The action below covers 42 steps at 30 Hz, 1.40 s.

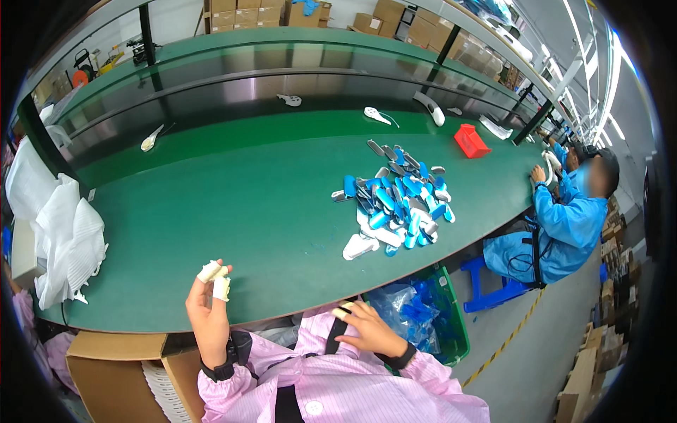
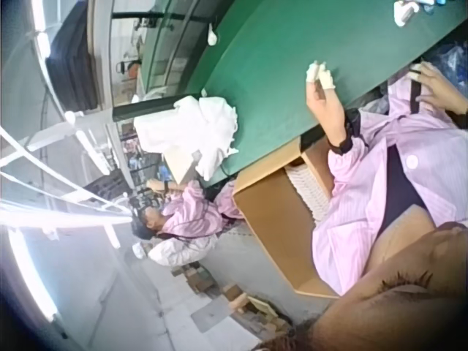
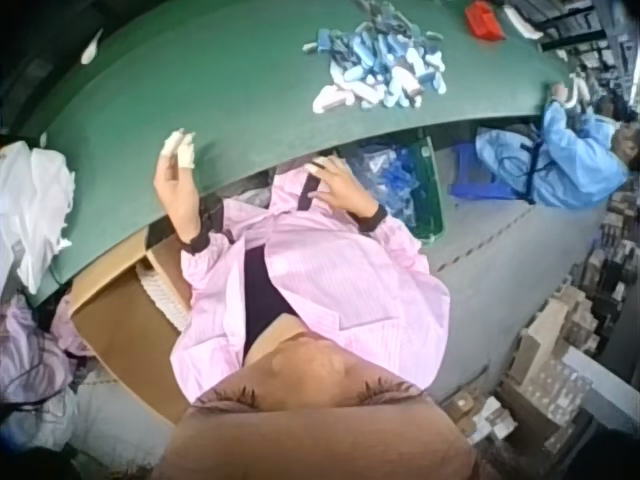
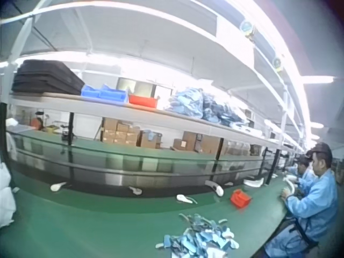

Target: Assembling white and blue plastic components at a factory workbench.

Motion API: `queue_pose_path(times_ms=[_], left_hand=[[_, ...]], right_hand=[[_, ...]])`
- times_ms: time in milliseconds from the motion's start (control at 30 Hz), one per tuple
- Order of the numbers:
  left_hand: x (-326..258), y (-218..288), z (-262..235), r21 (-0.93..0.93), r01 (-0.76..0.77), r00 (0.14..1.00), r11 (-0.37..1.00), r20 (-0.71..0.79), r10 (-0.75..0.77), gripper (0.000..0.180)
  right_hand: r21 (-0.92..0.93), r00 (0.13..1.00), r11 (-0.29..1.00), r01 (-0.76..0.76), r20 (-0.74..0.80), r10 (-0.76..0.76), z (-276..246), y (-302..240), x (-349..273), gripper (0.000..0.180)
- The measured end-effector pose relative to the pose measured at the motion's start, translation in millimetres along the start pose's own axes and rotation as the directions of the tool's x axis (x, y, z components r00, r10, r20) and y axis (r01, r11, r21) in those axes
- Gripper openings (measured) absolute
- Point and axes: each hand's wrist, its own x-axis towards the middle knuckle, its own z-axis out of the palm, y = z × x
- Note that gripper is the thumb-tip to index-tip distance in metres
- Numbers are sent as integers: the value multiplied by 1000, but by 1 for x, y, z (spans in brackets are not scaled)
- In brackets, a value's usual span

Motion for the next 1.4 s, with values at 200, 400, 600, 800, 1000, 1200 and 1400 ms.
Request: queue_pose_path(times_ms=[200, 400, 600, 800, 1000, 1200, 1400], left_hand=[[0, -4, -1, 22, -38, 999, 999, -25, 39, 29], [-1, -3, 4, 6, -12, 1000, 1000, 1, 12, 29], [-5, -3, -1, 17, -30, 999, 999, 16, 30, 32], [-2, -4, 10, -39, -7, 999, 999, 49, 9, 33], [-3, -3, 16, 1, -36, 995, 999, 95, 36, 33], [-2, -10, 4, -31, -37, 998, 999, 45, 38, 34], [-2, -11, 11, -27, -23, 997, 999, 71, 25, 34]], right_hand=[[478, 797, 845, -240, -401, 453, -14, 40, -14, 9], [54, 933, 997, -56, -353, 72, -12, 34, -8, 8], [-591, 834, 591, -550, -431, 345, 9, 50, -10, 32], [-145, 778, 980, -134, -628, 13, -44, 0, -14, 22], [-310, 943, 891, 331, 74, -324, 28, 1, 20, 37], [-489, 598, 357, -796, -544, 589, -21, 96, -85, 34], [-208, 815, 942, -265, -570, 103, -47, -11, -7, 37]])
